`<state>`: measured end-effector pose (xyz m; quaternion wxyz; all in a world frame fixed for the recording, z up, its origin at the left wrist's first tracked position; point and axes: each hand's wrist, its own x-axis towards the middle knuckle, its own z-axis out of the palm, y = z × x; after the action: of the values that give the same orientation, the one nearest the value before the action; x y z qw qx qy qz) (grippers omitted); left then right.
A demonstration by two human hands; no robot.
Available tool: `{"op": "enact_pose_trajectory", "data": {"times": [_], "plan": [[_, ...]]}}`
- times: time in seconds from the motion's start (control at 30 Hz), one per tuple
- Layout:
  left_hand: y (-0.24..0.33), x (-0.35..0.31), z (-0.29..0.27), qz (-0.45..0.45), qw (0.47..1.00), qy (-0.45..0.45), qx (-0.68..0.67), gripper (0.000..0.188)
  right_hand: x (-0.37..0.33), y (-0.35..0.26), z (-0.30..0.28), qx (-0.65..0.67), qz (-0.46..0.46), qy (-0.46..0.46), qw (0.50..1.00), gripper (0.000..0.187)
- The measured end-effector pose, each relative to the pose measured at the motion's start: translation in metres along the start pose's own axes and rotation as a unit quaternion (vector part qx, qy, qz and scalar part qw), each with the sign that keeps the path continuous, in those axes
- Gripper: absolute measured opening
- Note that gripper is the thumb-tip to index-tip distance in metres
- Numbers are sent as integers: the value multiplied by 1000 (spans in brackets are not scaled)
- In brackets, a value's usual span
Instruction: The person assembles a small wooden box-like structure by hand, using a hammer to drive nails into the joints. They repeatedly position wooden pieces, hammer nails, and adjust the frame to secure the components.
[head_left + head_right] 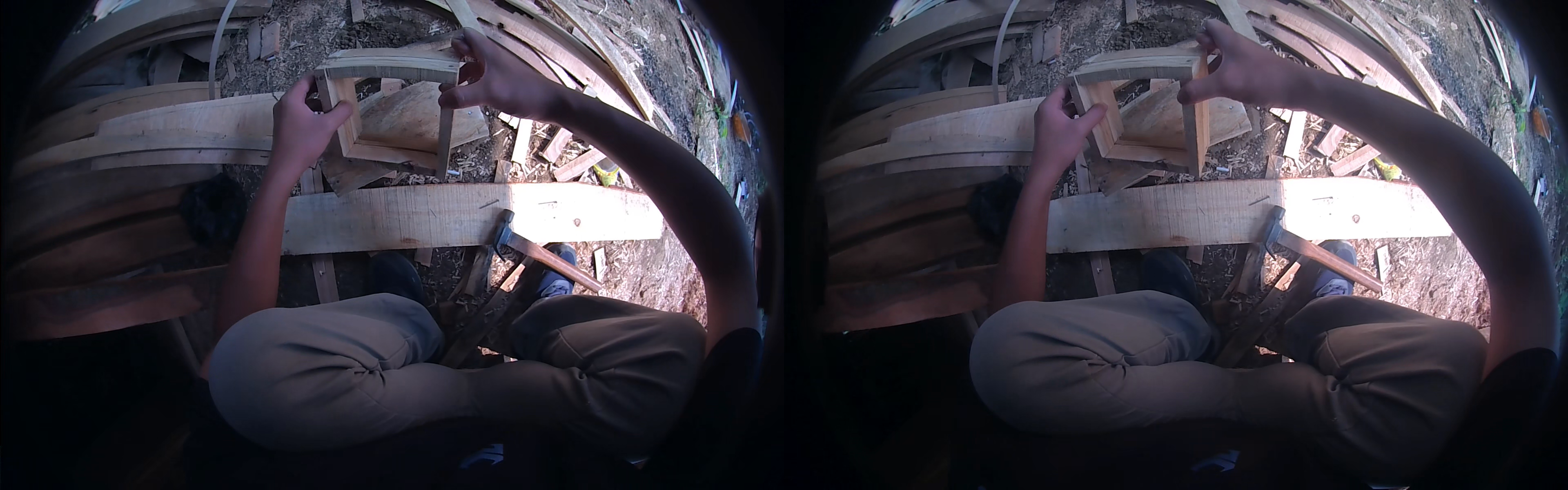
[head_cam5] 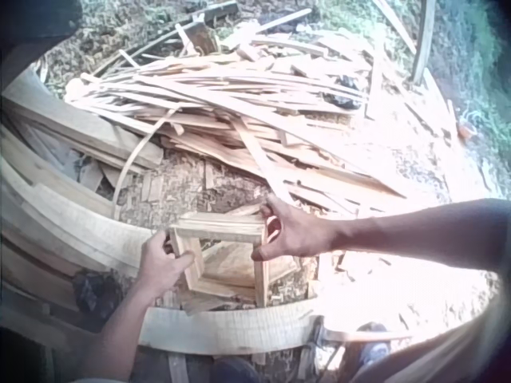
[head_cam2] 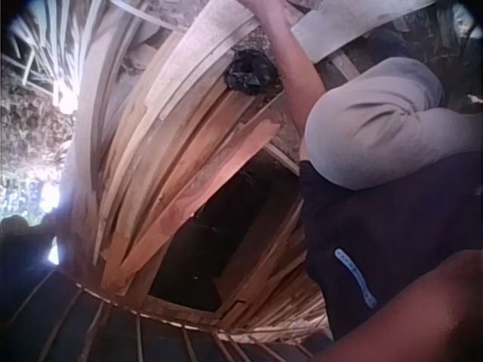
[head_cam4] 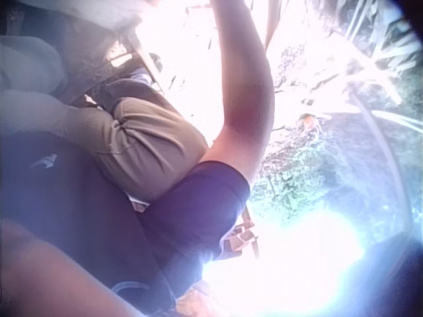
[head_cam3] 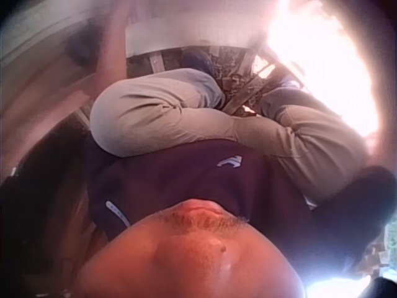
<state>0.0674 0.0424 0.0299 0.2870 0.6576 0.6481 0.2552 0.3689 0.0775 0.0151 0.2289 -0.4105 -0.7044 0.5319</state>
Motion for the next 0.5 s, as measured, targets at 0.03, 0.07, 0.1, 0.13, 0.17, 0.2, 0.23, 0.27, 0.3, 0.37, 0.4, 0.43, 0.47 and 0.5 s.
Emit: {"op": "enact_pose_trajectory", "data": {"times": [0.03, 0.07, 0.1, 0.13, 0.17, 0.2, 0.23, 0.27, 0.3, 0.37, 0.4, 0.43, 0.47, 0.5], "plan": [[1, 0, 0, 5, 1000, 2, -1, 45, -4, -6, 0, 3, -8, 1, 1000, 90], [3, 0, 0, 10, 1000, 4, -2, 46, -6, -8, 0, 6, -16, 2, 1000, 91], [6, -1, -2, 15, 1000, 8, -2, 47, -5, -8, 0, 6, -26, 3, 1000, 91], [2, 0, -1, 29, 999, 22, -11, 51, -5, -8, 0, 7, -37, 4, 999, 90], [-4, 2, 0, 42, 998, 35, -21, 55, -4, -8, 0, 7, -47, 6, 999, 90], [-6, 3, 0, 55, 997, 48, -30, 59, -4, -7, 0, 2, -47, 6, 999, 90], [-9, 3, -1, 56, 997, 48, -21, 60, -3, -6, 0, -3, -47, 6, 999, 90], [-11, 3, -1, 57, 997, 48, -12, 61, -3, -5, 0, -9, -48, 7, 999, 90], [-9, 3, -1, 59, 997, 47, -4, 61, -3, -6, 1, -3, -41, 6, 999, 90], [-7, 1, -2, 46, 998, 42, -3, 60, -3, -7, 1, 7, -28, 3, 1000, 90], [-2, 0, -2, 41, 998, 39, -4, 59, -3, -6, 0, 30, -22, 3, 999, 89], [3, 0, -5, 26, 999, 21, -1, 56, -2, -5, -1, 53, -15, 2, 998, 87], [8, 0, -10, 11, 1000, 4, 1, 52, -1, -4, -3, 76, -9, 2, 997, 87], [11, 0, -14, -5, 1000, -15, 4, 49, 0, -2, -3, 88, 7, -9, 996, 85]]}}
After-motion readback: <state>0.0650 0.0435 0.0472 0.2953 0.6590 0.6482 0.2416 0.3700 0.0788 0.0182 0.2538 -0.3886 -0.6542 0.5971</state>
